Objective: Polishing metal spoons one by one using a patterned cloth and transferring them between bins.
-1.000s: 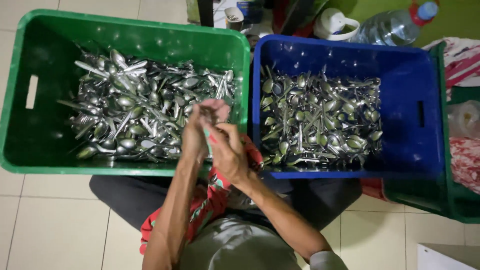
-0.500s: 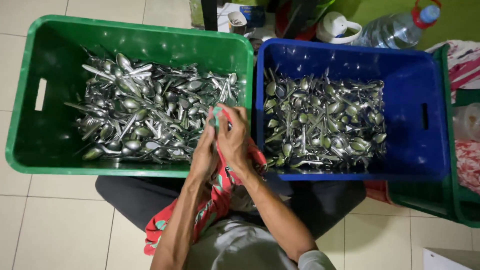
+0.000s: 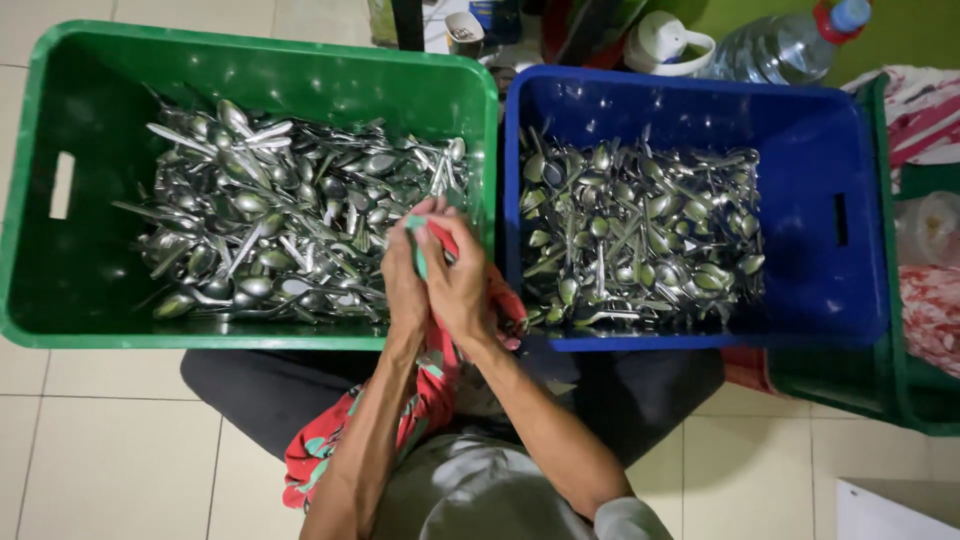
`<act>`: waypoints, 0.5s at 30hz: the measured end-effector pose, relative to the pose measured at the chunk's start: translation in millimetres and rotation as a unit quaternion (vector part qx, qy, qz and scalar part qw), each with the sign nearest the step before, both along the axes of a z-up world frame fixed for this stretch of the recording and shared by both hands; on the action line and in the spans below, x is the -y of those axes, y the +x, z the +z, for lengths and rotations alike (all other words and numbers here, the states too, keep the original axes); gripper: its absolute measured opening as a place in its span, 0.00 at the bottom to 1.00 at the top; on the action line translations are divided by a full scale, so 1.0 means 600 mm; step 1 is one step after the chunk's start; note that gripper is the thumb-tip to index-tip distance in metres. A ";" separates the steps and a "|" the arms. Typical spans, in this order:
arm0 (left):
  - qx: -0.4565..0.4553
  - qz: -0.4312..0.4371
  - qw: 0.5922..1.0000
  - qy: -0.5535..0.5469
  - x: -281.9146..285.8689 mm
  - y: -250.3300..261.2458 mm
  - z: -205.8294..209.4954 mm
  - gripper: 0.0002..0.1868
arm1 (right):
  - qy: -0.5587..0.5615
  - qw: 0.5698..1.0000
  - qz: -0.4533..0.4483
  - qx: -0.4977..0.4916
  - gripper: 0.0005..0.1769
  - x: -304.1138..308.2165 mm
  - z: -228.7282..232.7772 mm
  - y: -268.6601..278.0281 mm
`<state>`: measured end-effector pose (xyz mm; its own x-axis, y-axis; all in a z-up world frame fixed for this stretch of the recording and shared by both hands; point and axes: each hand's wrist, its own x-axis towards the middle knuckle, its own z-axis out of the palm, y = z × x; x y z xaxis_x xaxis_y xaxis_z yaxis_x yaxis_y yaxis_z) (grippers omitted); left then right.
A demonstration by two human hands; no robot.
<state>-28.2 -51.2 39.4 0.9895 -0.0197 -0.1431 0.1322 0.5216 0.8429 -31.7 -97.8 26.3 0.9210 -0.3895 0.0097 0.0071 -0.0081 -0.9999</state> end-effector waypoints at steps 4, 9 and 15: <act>0.033 -0.011 0.999 -0.011 -0.026 0.030 -0.022 0.26 | -0.205 0.968 0.042 0.135 0.07 0.008 -0.015 0.024; 0.052 -0.005 0.998 -0.019 -0.064 0.065 -0.060 0.29 | -0.252 0.945 0.164 0.126 0.07 0.015 0.019 -0.034; 0.011 -0.018 1.000 -0.013 -0.080 0.066 -0.067 0.33 | -0.169 0.937 0.305 0.028 0.09 0.039 0.015 -0.089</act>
<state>11.7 -3.0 -1.1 0.9911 -0.0594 -0.1192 0.1324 0.5386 0.8321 -85.1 -121.0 35.1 0.9658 0.2421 0.0923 0.1653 -0.3015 -0.9390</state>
